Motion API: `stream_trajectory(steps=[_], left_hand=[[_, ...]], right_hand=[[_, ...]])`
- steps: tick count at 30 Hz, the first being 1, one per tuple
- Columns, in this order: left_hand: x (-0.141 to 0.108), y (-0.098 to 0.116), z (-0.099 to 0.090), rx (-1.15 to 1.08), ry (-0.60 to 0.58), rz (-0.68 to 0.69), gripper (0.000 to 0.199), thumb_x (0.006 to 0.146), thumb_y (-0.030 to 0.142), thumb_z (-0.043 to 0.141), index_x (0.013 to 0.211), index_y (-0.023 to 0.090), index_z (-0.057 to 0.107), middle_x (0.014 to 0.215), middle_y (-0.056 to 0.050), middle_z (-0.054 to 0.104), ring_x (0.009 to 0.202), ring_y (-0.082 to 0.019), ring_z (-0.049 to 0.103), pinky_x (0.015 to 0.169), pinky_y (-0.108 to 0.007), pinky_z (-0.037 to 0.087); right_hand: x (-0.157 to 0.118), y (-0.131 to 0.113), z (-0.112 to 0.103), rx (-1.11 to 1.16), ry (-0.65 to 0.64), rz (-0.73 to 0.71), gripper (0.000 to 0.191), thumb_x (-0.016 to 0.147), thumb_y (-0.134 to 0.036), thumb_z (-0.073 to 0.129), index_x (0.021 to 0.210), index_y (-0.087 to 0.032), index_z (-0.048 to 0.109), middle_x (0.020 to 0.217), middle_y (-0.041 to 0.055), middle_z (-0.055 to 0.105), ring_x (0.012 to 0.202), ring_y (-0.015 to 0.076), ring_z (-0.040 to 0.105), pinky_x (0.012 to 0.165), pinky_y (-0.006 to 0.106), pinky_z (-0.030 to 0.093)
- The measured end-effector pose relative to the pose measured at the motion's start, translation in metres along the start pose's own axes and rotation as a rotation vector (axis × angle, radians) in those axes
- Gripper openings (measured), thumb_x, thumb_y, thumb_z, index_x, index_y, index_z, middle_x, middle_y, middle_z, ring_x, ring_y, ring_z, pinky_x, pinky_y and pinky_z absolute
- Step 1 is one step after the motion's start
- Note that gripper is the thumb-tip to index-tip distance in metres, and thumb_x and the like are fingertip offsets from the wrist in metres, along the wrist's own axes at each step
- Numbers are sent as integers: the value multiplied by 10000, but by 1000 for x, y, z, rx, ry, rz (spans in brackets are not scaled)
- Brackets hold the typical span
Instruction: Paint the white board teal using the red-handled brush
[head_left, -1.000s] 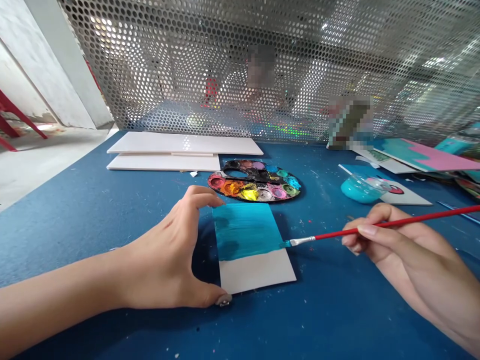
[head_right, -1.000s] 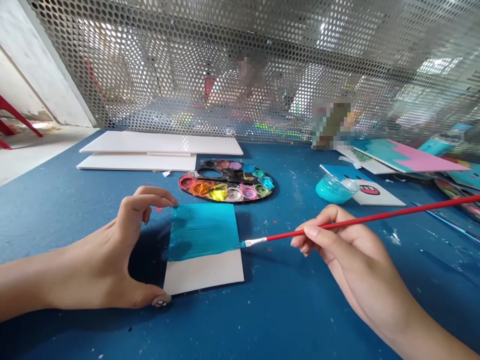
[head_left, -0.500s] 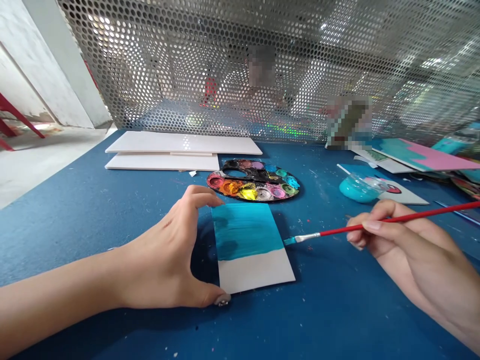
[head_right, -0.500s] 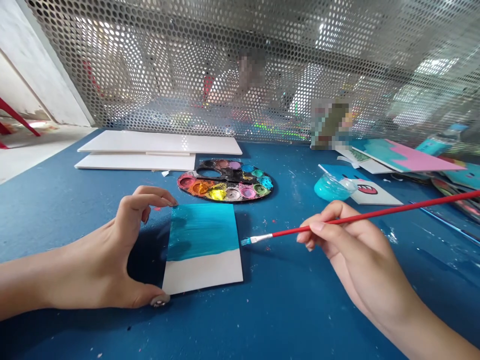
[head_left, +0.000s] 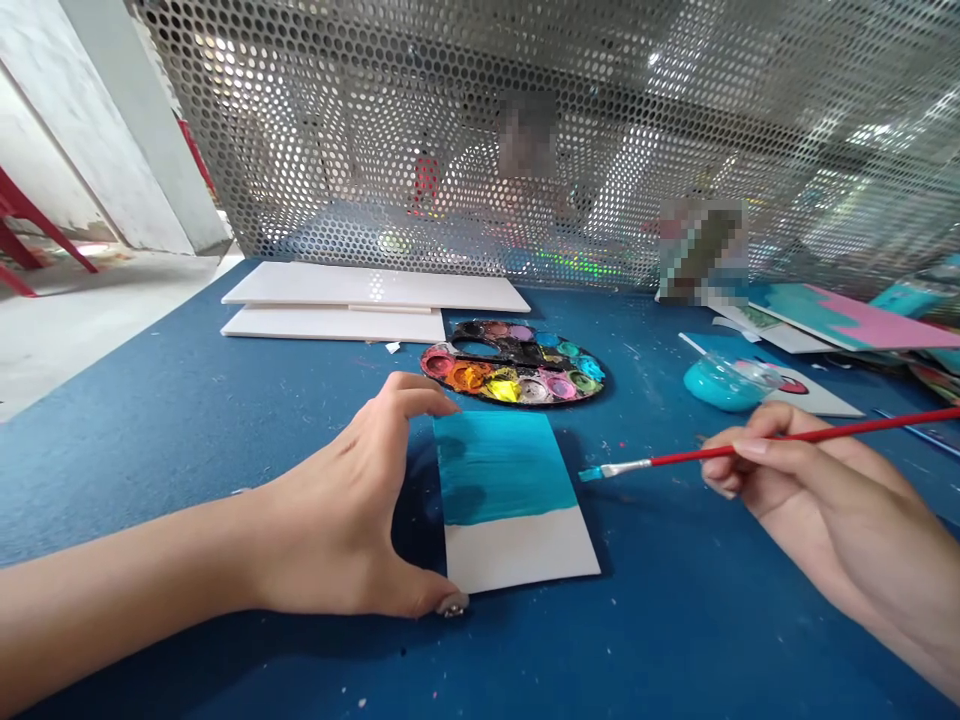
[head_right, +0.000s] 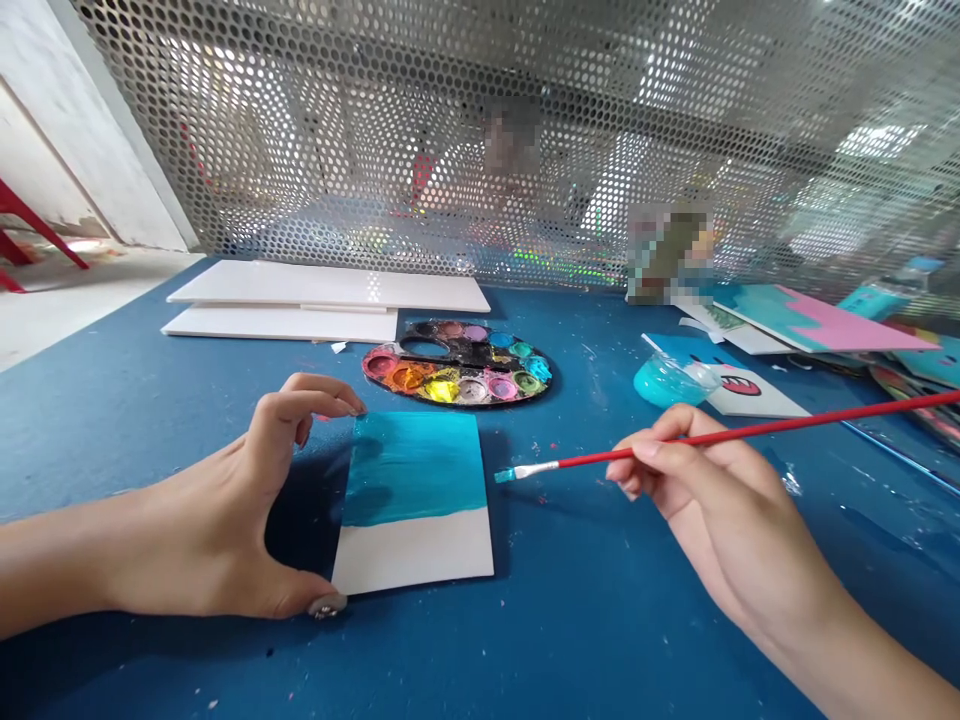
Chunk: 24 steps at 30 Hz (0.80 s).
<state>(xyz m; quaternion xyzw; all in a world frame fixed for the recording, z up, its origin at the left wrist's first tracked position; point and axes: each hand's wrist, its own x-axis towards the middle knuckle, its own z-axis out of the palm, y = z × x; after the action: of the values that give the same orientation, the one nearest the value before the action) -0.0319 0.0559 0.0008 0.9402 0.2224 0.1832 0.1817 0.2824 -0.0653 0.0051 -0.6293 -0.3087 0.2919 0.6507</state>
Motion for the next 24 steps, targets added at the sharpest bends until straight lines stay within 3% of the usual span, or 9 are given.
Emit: stream_trajectory(steps=[2, 8, 14, 19, 22, 24], left_hand=[[-1, 0, -1, 3, -1, 2, 990, 723, 428, 895, 1401, 286, 188, 1421, -129, 348, 1236, -364, 540, 977, -505, 562], [-1, 0, -1, -8, -7, 10, 991, 707, 458, 907, 1385, 277, 208, 1407, -117, 361, 1216, -348, 550, 981, -475, 559], [0, -3, 1, -22, -6, 13, 1027, 697, 477, 940, 1388, 295, 202, 1410, -107, 345, 1254, -347, 522, 1017, -466, 536], [-2, -4, 1, -27, -15, -1, 1026, 699, 475, 936, 1389, 296, 199, 1418, -120, 331, 1271, -372, 507, 1034, -500, 520], [-3, -5, 0, -27, -25, -24, 1013, 701, 463, 929, 1392, 312, 203, 1421, -116, 331, 1278, -381, 504, 1017, -517, 525], [-2, -5, -1, -20, -40, -48, 1002, 701, 450, 921, 1389, 311, 206, 1425, -118, 336, 1285, -390, 500, 1013, -528, 522]], right_hand=[[-1, -1, 1, 21, -6, -5, 348, 504, -371, 984, 567, -236, 670, 663, -10, 629, 622, 151, 642, 548, 195, 558], [-5, 3, 8, -31, -188, 66, 307, 624, -418, 965, 656, -230, 723, 709, 15, 678, 687, 175, 681, 625, 233, 593], [9, 6, -2, 2, 15, 32, 443, 403, -462, 1005, 536, -235, 649, 646, -3, 639, 616, 160, 640, 529, 206, 563], [2, 4, 3, -12, -41, 32, 396, 480, -482, 973, 605, -246, 680, 654, -3, 628, 628, 171, 641, 538, 240, 565], [16, -3, -17, 7, -6, -76, 342, 606, -473, 907, 675, -260, 649, 699, 0, 625, 649, 187, 646, 568, 298, 561], [43, -12, -47, -50, 106, -267, 284, 743, -460, 790, 725, -283, 569, 736, 20, 631, 704, 222, 664, 655, 380, 570]])
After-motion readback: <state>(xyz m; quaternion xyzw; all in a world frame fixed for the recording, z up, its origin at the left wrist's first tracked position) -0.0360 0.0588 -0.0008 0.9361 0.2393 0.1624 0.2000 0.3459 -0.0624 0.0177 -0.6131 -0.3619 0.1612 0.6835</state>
